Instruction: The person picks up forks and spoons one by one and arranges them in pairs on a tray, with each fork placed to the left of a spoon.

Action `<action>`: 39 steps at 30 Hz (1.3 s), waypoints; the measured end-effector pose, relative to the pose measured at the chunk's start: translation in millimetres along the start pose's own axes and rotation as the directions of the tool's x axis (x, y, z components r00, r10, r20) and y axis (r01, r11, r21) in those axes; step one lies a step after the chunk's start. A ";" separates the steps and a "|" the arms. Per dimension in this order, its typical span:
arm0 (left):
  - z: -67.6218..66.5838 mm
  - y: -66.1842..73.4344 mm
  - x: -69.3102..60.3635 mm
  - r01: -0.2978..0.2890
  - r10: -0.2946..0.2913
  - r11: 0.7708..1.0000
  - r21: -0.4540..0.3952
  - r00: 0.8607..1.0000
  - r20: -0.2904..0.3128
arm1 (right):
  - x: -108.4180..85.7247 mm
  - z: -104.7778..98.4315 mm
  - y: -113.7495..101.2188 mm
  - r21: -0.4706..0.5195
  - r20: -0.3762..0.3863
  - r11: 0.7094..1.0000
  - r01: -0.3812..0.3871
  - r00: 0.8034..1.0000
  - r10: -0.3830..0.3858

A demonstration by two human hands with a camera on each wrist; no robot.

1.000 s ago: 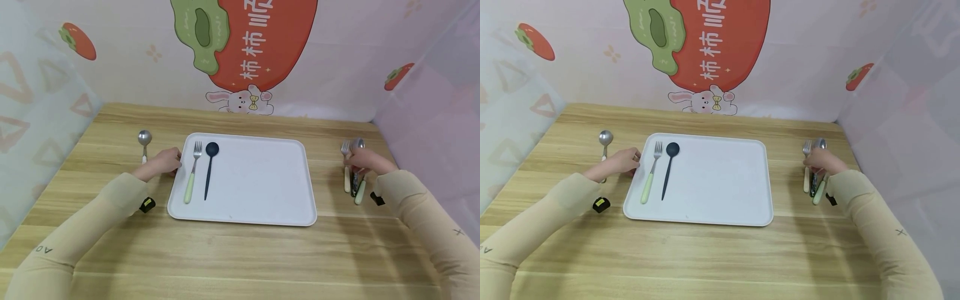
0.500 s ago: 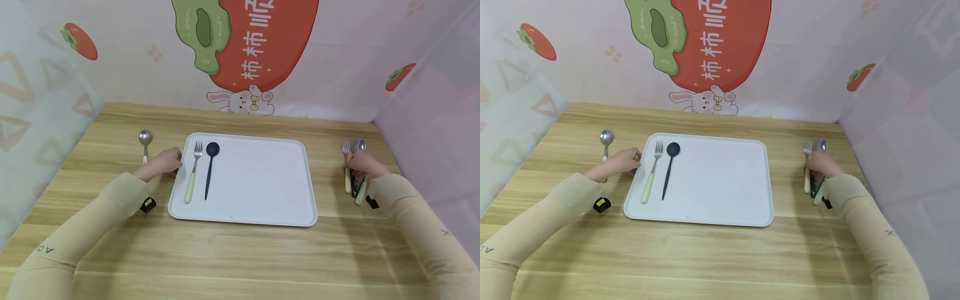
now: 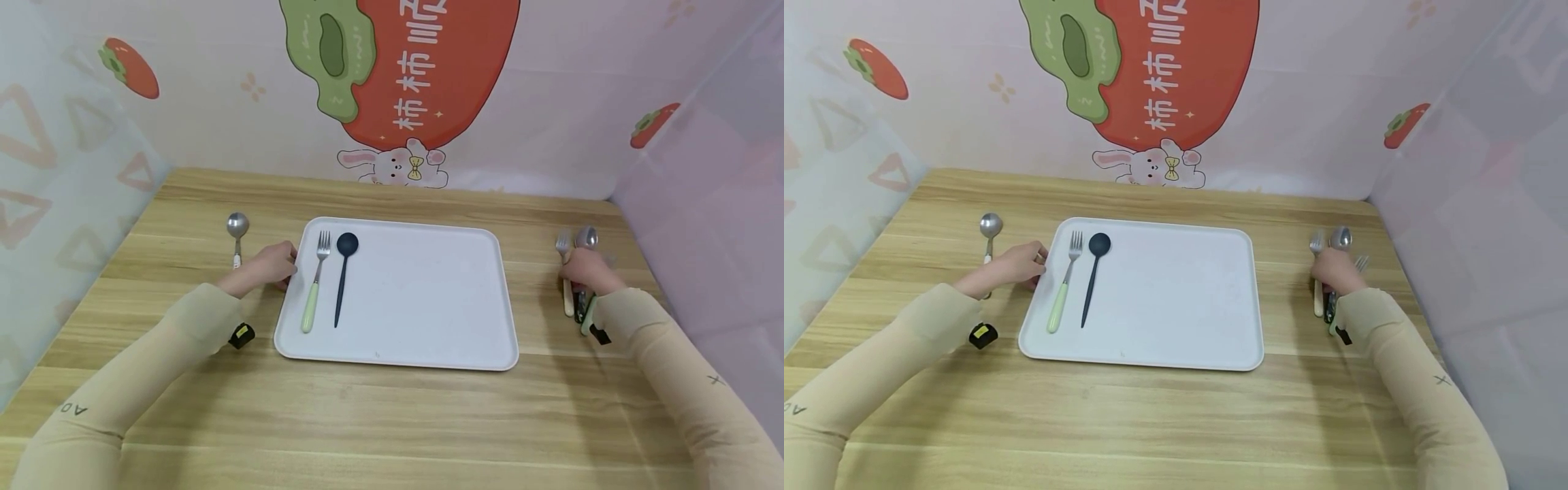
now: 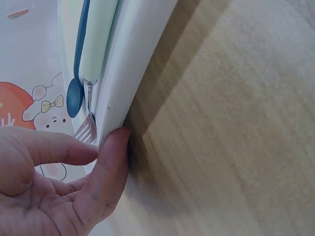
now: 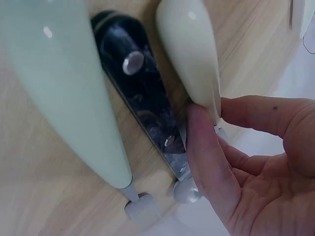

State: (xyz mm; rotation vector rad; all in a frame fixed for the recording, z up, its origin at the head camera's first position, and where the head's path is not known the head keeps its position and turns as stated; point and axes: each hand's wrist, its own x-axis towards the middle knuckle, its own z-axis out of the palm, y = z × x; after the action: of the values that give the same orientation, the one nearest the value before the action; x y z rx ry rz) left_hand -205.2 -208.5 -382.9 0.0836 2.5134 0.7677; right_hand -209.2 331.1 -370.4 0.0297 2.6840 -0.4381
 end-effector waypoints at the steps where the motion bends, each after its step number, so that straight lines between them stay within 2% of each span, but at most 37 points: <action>1: 0.0 0.3 -0.3 -0.001 0.001 1.000 0.000 1.000 0.000 | -0.4 0.6 -0.4 0.009 -0.001 1.000 0.000 1.000 0.000; 5: 0.0 0.9 -1.3 -0.003 0.003 1.000 -0.002 1.000 0.001 | -1.9 3.1 -1.8 0.024 -0.005 1.000 0.008 1.000 -0.008; 13: 0.9 1.2 -1.4 0.002 -0.002 1.000 0.016 1.000 -0.001 | -5.2 7.4 -3.0 -0.006 0.029 1.000 0.018 0.999 -0.018; 22: 0.4 1.2 -2.2 0.005 -0.005 1.000 0.026 1.000 0.003 | -11.4 9.7 -16.3 0.010 0.005 1.000 0.027 1.000 -0.027; 30: 0.7 -0.1 -0.1 0.004 -0.004 1.000 0.012 1.000 0.006 | -16.4 13.7 -31.6 -0.052 -0.016 0.993 0.109 0.994 -0.110; 39: 1.1 1.0 -0.4 0.009 -0.009 1.000 0.012 1.000 0.004 | -25.7 15.6 -55.0 -0.117 0.009 0.980 0.158 0.987 -0.158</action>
State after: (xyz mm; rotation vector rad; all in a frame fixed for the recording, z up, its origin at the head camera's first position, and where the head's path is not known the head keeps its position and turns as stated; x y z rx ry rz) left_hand -204.4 -207.2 -382.9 0.0778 2.5131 0.7475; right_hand -184.2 275.2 -356.9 -0.2197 2.7177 -0.3270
